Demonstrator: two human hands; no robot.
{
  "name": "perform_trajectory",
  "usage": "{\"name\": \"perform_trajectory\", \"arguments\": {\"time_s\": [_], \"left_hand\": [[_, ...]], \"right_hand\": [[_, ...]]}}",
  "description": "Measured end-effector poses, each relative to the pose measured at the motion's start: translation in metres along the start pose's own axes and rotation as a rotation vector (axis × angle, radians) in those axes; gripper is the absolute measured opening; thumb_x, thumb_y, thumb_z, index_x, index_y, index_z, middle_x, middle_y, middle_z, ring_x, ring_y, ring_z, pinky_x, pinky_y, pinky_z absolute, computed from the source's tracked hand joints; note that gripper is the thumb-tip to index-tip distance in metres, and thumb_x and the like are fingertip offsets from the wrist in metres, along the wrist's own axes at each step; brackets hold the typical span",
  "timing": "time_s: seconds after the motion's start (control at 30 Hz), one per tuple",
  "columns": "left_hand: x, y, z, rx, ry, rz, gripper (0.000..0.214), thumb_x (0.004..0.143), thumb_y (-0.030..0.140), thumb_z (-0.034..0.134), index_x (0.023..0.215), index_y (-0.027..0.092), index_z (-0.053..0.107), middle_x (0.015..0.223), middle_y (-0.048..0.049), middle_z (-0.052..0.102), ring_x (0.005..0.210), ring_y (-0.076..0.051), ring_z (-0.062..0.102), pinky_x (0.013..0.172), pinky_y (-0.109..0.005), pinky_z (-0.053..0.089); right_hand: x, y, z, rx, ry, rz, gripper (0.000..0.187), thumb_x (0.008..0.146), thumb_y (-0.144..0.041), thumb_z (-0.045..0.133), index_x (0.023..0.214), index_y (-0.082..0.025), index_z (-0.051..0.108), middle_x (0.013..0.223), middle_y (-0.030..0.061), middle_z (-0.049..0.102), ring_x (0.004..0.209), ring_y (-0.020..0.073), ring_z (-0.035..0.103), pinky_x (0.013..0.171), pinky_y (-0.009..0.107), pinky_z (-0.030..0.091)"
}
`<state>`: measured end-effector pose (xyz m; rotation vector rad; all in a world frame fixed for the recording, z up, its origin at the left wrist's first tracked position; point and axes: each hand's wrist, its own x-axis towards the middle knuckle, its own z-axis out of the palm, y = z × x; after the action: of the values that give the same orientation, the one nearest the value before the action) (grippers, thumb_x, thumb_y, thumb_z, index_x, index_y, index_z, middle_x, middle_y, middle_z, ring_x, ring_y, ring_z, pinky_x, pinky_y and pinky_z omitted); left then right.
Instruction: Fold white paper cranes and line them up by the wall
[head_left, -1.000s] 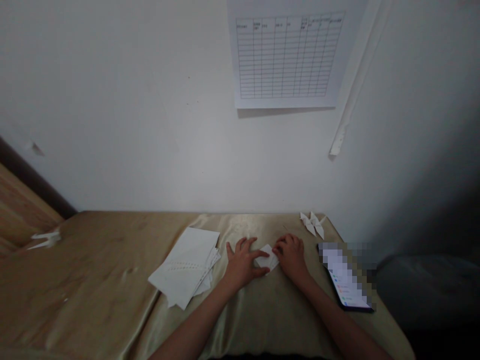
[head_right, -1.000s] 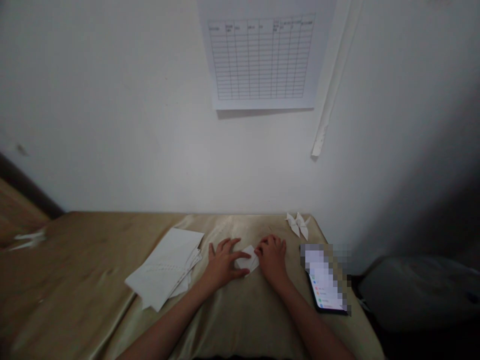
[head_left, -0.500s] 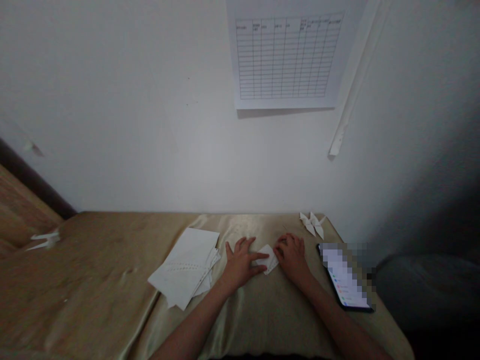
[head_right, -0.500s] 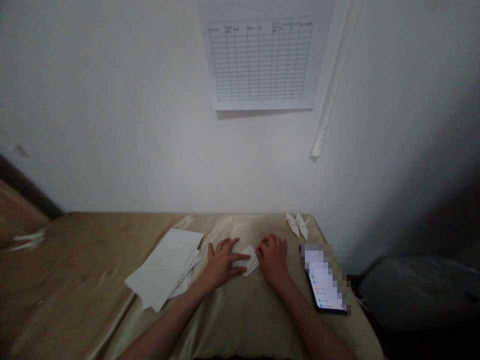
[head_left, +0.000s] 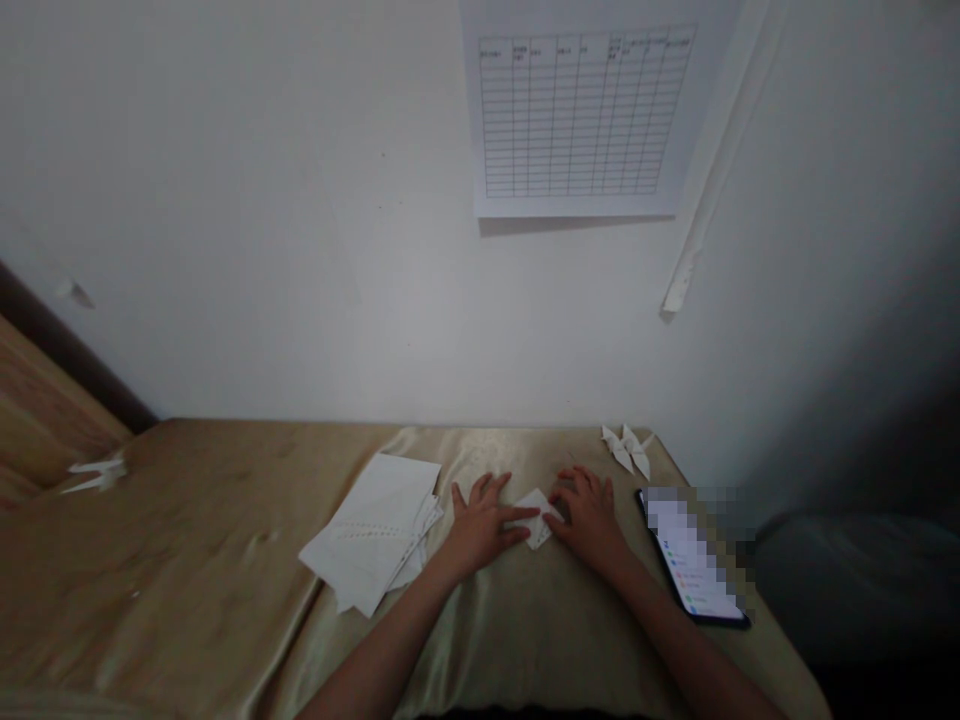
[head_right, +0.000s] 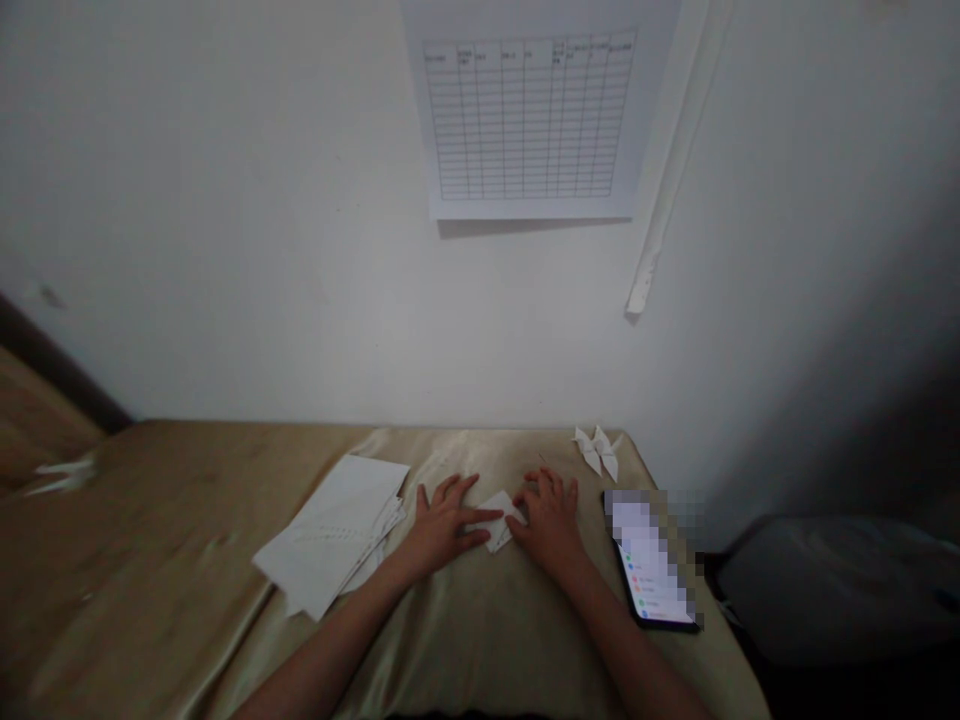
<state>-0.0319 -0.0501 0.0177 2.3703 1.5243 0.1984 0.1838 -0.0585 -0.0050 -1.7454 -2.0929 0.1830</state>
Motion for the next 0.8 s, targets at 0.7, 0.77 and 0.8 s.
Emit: {"name": "perform_trajectory", "arguments": {"time_s": [0.7,0.77,0.8], "left_hand": [[0.001,-0.001,0.004,0.025,0.019,-0.01,0.043,0.084,0.057,0.066,0.126,0.059,0.056,0.162,0.0031,0.029,0.149,-0.039,0.017,0.107,-0.08,-0.001],[0.001,-0.001,0.005,0.022,0.035,-0.005,0.042,0.084,0.057,0.066,0.125,0.06,0.057,0.161,0.0031,0.03,0.149,-0.039,0.017,0.107,-0.08,-0.001],[0.0,-0.002,0.005,0.022,0.041,-0.004,0.042,0.084,0.056,0.066,0.125,0.06,0.057,0.161,0.0031,0.03,0.149,-0.039,0.017,0.107,-0.08,-0.001]], "right_hand": [[-0.012,-0.005,0.001,0.003,-0.091,-0.03,0.063,0.066,-0.057,0.073,0.116,-0.023,0.057,0.144,0.0141,0.047,0.141,0.0365,0.031,0.115,0.068,0.005],[-0.012,-0.003,0.002,0.016,-0.088,-0.032,0.063,0.066,-0.059,0.074,0.116,-0.024,0.057,0.143,0.0139,0.047,0.14,0.0363,0.031,0.115,0.067,0.005],[-0.011,-0.002,0.002,0.026,-0.088,-0.035,0.063,0.066,-0.059,0.074,0.115,-0.024,0.058,0.143,0.0137,0.048,0.14,0.0361,0.032,0.115,0.067,0.006]]}}
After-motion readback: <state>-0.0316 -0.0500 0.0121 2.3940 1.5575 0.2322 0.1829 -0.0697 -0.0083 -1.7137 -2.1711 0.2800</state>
